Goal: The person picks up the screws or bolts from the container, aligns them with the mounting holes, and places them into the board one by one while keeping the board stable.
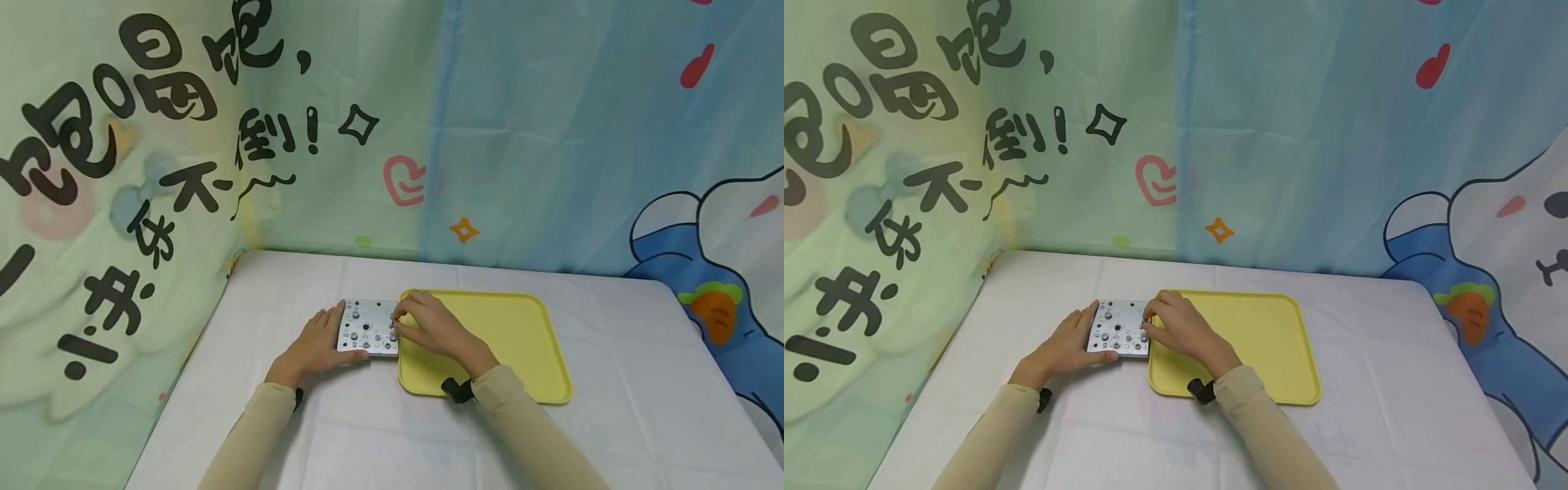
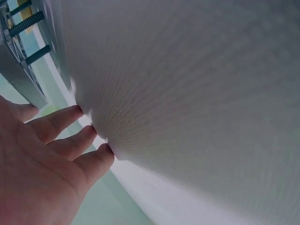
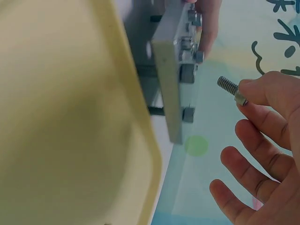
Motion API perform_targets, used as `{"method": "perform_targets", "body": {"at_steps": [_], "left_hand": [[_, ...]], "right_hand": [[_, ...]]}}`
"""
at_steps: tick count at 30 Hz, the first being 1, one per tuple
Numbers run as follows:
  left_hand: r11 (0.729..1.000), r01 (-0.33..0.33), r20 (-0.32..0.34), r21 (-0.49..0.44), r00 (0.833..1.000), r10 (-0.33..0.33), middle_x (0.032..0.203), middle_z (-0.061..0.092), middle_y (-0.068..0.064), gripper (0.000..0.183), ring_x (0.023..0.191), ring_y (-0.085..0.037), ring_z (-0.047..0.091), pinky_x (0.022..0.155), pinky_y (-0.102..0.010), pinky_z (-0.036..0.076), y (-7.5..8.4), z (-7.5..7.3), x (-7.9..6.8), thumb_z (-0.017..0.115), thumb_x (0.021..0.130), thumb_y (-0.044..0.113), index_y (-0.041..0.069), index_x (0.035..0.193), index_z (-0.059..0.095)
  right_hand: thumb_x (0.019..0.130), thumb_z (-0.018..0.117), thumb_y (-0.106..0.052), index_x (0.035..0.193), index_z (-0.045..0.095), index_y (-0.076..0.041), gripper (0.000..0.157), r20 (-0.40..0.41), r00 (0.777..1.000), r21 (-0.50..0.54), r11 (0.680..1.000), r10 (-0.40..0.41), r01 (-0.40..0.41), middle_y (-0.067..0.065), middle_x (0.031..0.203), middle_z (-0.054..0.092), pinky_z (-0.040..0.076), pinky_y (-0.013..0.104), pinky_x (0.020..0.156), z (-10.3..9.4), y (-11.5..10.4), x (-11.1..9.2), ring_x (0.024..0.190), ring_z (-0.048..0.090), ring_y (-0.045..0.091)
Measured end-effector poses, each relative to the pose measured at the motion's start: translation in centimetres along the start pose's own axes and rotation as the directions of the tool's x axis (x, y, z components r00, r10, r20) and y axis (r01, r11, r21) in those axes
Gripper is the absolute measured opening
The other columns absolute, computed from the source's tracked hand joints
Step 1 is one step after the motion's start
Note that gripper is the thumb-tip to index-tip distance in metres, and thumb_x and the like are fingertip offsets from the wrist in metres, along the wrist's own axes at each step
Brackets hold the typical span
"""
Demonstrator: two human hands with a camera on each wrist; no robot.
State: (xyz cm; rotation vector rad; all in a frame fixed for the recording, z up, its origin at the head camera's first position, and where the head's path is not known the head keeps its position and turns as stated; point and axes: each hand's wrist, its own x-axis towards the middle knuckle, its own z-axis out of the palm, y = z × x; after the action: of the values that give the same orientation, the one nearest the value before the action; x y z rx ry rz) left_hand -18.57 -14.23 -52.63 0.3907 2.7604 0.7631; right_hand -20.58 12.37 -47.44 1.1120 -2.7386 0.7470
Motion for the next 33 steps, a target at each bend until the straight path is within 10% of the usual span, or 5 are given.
{"method": "perform_targets", "body": {"at_steps": [33], "left_hand": [[1.000, -0.011, 0.001, 0.008, 1.000, 0.011, 0.159, 0.027, -0.023, 0.123, 0.147, -0.041, 0.019, 0.121, -0.047, 0.018, -0.2, 0.0, 0.0, 0.066, 0.077, 0.077, 0.008, 0.161, 0.010]], "right_hand": [[0.095, 0.070, -0.018, 0.102, 0.071, -0.011, 0.010, 0.152, 0.988, -0.061, 0.998, 0.040, -0.031, 0.004, 0.105, 0.060, 0.051, 0.038, 0.087, 3.1, -1.4, 4.3, 0.098, 0.057, 0.021]]}}
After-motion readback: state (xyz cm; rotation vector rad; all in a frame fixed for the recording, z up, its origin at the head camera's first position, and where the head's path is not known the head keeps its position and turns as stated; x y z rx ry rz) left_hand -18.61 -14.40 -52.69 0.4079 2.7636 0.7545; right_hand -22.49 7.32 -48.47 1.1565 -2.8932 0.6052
